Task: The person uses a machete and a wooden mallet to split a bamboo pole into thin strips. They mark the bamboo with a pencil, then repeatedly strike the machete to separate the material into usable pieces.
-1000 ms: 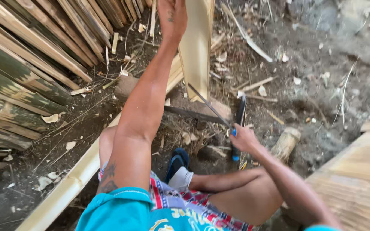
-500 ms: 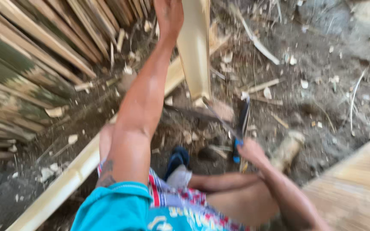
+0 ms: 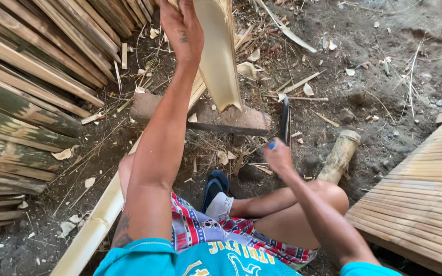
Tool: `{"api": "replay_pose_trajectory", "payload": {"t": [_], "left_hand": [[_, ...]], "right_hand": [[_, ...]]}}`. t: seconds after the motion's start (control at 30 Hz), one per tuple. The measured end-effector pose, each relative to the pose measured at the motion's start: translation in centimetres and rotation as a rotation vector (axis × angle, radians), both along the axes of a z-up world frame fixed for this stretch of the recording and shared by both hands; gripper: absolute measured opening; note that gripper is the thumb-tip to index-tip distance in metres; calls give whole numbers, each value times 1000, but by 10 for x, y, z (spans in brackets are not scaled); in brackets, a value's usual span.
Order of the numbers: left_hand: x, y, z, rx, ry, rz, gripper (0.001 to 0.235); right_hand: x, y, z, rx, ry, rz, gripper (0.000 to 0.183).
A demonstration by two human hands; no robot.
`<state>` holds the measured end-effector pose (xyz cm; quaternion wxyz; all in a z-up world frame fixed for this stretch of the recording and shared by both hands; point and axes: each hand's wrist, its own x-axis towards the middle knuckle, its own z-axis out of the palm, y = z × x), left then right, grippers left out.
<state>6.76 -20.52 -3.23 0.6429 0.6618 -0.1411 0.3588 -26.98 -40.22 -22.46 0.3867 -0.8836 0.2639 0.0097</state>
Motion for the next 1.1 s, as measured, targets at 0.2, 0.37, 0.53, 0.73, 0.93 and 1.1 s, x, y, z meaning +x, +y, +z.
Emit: {"api": "replay_pose_trajectory", "payload": {"t": [0.2, 0.37, 0.53, 0.73, 0.93, 1.1], "left_hand": [[-32, -11, 30, 32, 119, 86, 40], [-40, -15, 44, 12, 253, 43, 58], [-71, 8, 6, 198, -91, 46, 76], [-122, 48, 14, 361, -64, -233, 94], [-137, 24, 35, 226, -13, -545, 99], [-156, 6, 50, 266, -3, -601, 111]], "right_hand": [[-60, 116, 38, 294, -125, 18, 18], [-78, 111, 21, 362, -196, -110, 26], [-8, 57, -105, 341, -73, -507, 35], [14, 57, -159, 145, 236, -812, 75], [9, 58, -147, 314, 300, -786, 69], [6, 51, -111, 216, 159, -595, 73]]}}
